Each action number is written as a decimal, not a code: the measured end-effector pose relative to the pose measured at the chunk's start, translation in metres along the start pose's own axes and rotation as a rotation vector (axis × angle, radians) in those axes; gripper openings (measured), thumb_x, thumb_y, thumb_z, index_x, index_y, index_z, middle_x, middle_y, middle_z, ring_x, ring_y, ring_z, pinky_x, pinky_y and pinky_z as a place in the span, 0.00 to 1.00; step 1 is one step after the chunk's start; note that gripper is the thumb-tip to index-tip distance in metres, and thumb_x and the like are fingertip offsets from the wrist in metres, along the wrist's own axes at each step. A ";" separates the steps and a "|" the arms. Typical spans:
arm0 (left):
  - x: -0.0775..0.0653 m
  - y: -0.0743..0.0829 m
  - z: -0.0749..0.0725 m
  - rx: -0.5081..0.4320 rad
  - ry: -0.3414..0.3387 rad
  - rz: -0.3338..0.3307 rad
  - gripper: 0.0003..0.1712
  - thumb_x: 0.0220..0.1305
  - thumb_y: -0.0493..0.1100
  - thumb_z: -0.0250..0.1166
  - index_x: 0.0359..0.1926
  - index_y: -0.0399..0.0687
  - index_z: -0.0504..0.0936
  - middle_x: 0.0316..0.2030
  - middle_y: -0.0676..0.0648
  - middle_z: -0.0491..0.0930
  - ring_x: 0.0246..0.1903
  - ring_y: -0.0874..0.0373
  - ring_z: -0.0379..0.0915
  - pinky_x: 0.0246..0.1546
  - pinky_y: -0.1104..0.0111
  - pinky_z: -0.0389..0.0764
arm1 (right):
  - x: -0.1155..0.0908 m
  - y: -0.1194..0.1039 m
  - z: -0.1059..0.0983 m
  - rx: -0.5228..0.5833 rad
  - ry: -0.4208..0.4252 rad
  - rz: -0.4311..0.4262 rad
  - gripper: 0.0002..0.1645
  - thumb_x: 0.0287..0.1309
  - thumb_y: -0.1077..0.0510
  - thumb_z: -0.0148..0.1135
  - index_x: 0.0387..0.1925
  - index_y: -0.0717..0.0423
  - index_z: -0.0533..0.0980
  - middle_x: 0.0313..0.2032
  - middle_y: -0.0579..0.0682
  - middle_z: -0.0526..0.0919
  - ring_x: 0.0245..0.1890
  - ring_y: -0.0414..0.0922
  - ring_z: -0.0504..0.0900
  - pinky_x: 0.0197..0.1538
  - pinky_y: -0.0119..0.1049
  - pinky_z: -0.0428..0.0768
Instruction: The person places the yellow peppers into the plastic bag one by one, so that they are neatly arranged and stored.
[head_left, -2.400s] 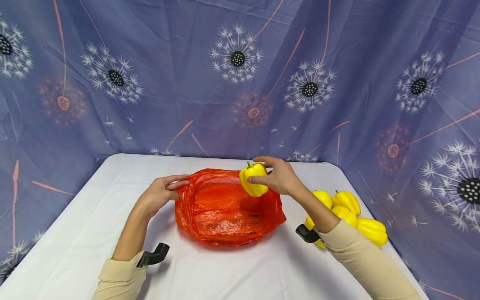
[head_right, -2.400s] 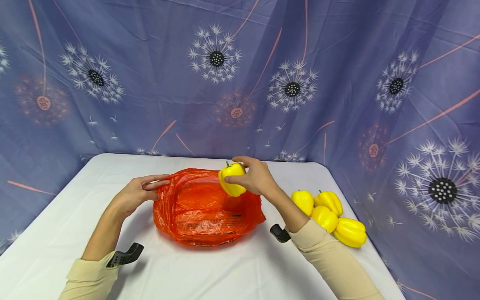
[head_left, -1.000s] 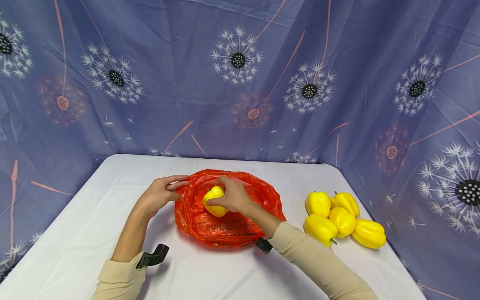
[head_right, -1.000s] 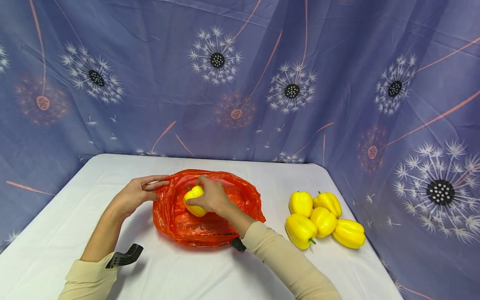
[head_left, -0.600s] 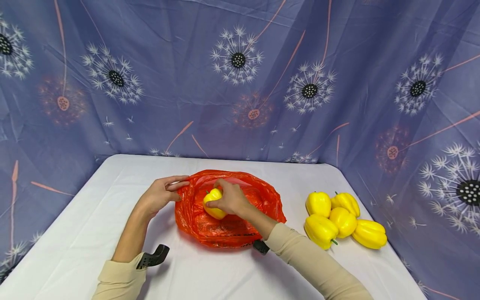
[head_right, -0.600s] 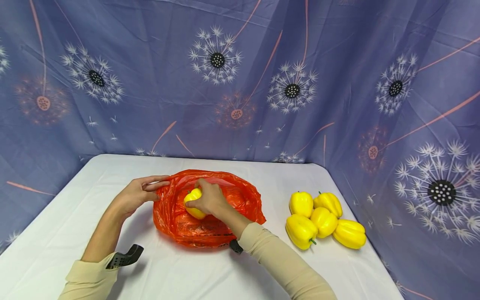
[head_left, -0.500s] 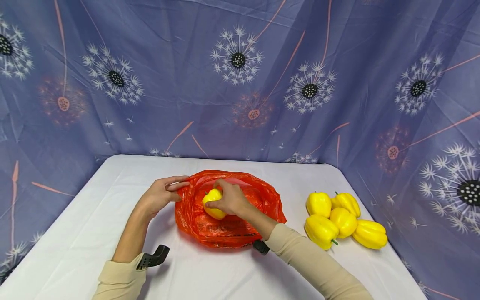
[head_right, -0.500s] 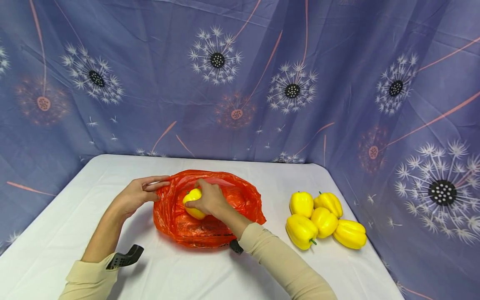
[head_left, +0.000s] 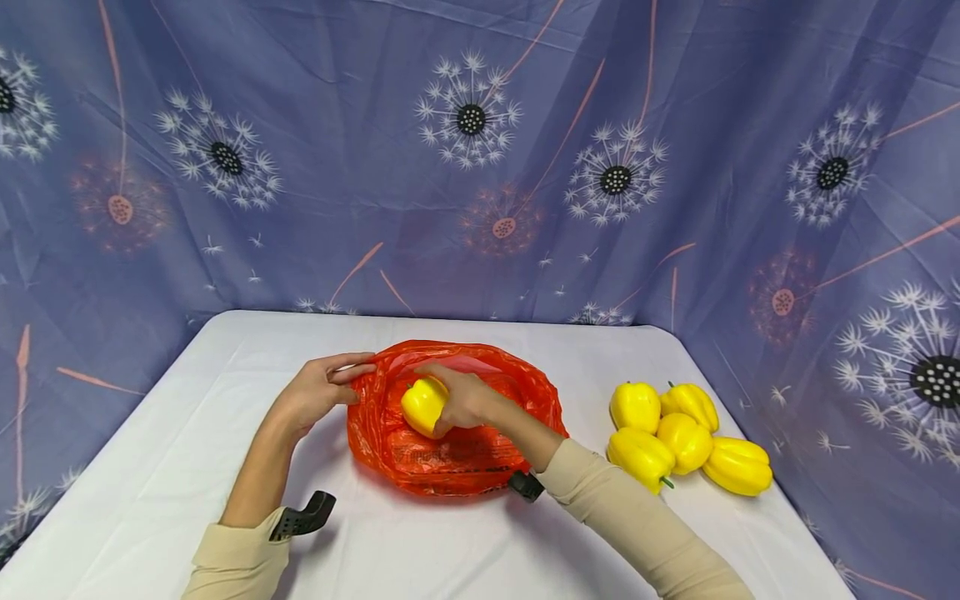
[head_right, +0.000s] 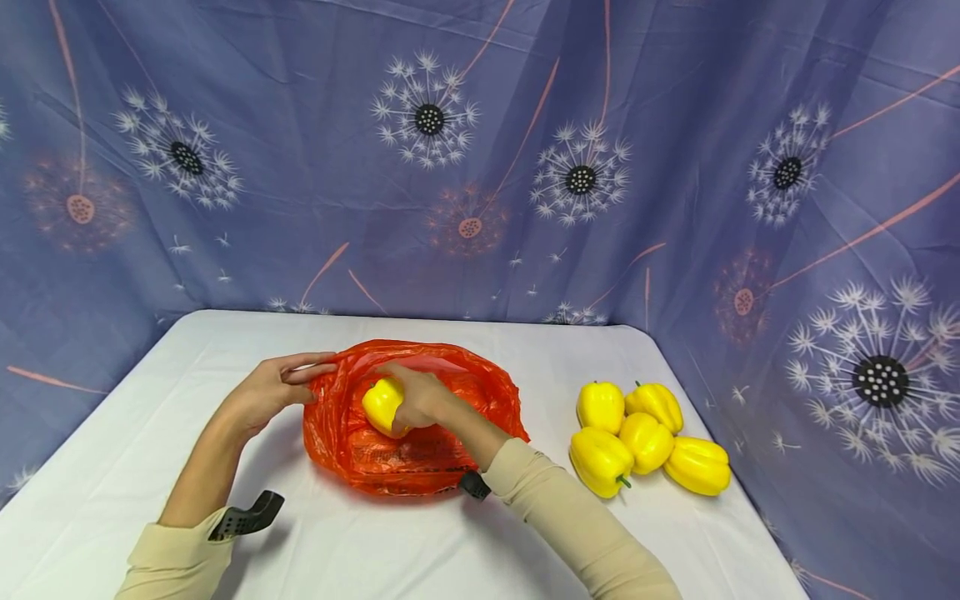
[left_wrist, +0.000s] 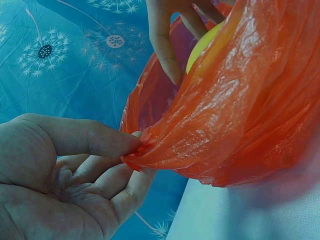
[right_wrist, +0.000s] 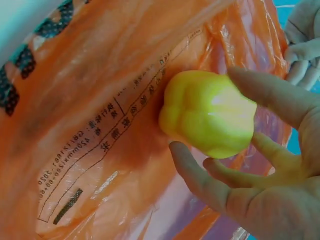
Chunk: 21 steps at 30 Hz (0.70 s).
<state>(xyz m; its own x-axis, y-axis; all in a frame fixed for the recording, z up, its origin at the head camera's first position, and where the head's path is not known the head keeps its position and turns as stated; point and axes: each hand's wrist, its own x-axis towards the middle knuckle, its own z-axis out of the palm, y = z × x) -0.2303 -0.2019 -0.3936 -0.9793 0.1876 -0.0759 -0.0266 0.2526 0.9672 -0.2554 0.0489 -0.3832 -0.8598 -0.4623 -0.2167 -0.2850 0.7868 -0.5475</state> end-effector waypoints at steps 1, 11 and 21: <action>0.000 0.000 0.000 -0.001 0.001 0.000 0.41 0.54 0.24 0.58 0.72 0.38 0.69 0.65 0.35 0.75 0.70 0.42 0.66 0.42 0.74 0.79 | 0.000 0.000 0.000 -0.015 -0.011 0.002 0.59 0.40 0.66 0.78 0.74 0.32 0.64 0.69 0.48 0.73 0.53 0.49 0.76 0.59 0.52 0.78; -0.001 0.000 0.000 -0.004 -0.006 0.005 0.41 0.54 0.23 0.57 0.72 0.38 0.69 0.65 0.34 0.75 0.71 0.42 0.65 0.43 0.74 0.79 | 0.000 -0.001 0.003 -0.069 0.036 -0.066 0.51 0.43 0.71 0.73 0.70 0.42 0.69 0.68 0.48 0.75 0.63 0.54 0.72 0.66 0.52 0.72; 0.000 0.000 -0.001 -0.001 -0.012 0.010 0.41 0.54 0.24 0.57 0.72 0.37 0.69 0.64 0.34 0.76 0.71 0.42 0.65 0.42 0.74 0.79 | 0.010 0.003 0.009 -0.019 0.129 -0.025 0.50 0.42 0.67 0.77 0.69 0.42 0.71 0.67 0.49 0.77 0.64 0.57 0.70 0.62 0.54 0.75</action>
<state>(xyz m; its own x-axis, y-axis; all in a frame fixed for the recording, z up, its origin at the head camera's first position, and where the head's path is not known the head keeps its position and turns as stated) -0.2304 -0.2026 -0.3938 -0.9771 0.2012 -0.0693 -0.0173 0.2495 0.9682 -0.2611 0.0426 -0.3939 -0.8995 -0.4260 -0.0969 -0.3135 0.7839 -0.5359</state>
